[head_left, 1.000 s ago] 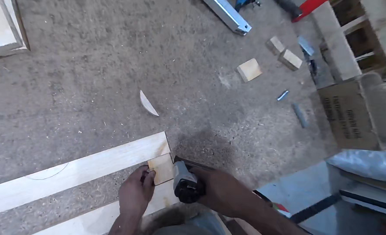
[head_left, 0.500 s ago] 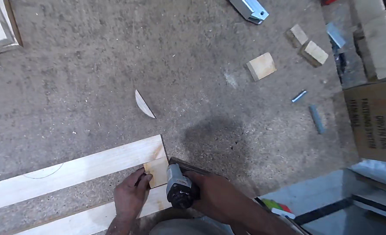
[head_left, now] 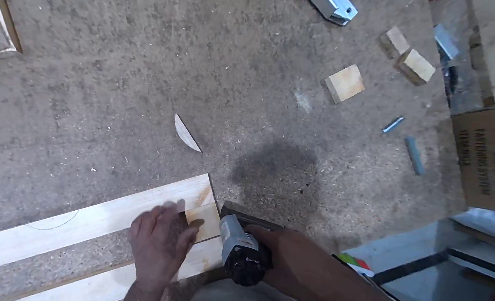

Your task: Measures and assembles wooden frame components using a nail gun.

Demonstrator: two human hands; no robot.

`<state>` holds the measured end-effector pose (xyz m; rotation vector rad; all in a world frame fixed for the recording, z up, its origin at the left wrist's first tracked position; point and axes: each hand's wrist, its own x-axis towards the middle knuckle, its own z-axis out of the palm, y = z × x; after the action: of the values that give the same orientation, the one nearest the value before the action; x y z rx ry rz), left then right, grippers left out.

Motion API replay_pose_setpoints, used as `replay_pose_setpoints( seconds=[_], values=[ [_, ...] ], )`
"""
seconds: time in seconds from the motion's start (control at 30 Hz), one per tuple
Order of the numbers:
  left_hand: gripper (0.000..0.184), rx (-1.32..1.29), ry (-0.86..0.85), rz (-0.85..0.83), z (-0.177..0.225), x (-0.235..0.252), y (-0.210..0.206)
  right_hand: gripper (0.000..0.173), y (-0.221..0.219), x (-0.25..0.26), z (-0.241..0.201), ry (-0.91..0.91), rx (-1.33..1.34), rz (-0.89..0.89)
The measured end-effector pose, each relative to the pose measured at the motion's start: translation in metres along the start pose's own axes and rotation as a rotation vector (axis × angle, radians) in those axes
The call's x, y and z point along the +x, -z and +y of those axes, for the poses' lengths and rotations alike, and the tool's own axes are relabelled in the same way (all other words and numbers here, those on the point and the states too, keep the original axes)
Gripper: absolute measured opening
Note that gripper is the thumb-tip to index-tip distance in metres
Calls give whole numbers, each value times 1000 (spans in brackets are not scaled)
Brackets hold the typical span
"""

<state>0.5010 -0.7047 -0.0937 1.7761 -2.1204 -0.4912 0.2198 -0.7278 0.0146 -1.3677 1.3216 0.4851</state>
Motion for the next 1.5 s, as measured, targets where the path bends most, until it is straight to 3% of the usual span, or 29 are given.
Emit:
replay_pose_setpoints(
  seconds=[0.07, 0.17, 0.5, 0.67, 0.8, 1.13, 1.3, 1.4, 1.5],
  values=[
    [88, 97, -30, -54, -10, 9, -11, 64, 4, 0, -2, 32, -5, -2],
    [94, 147, -55, -95, -23, 18, -25, 63, 8, 8, -9, 36, -22, -33],
    [85, 71, -14, -88, -29, 16, -33, 63, 10, 30, -21, 0, -32, -51],
    [82, 71, -8, -83, -30, 17, -33, 54, 12, 34, -24, -48, -56, -51],
    [81, 71, -14, -82, -31, 16, -34, 65, 12, 29, -37, -104, -62, -124],
    [51, 56, -23, -96, -30, 16, -32, 68, 8, 54, -71, -10, -129, -236],
    [49, 58, -28, -91, -29, 17, -32, 66, 12, 56, -76, -31, -117, -272],
    [49, 38, -23, -90, -29, 17, -32, 55, 13, 56, -78, -57, -124, -279],
    [51, 43, -28, -90, -30, 16, -33, 62, 14, 55, -77, -93, -111, -292]
  ],
)
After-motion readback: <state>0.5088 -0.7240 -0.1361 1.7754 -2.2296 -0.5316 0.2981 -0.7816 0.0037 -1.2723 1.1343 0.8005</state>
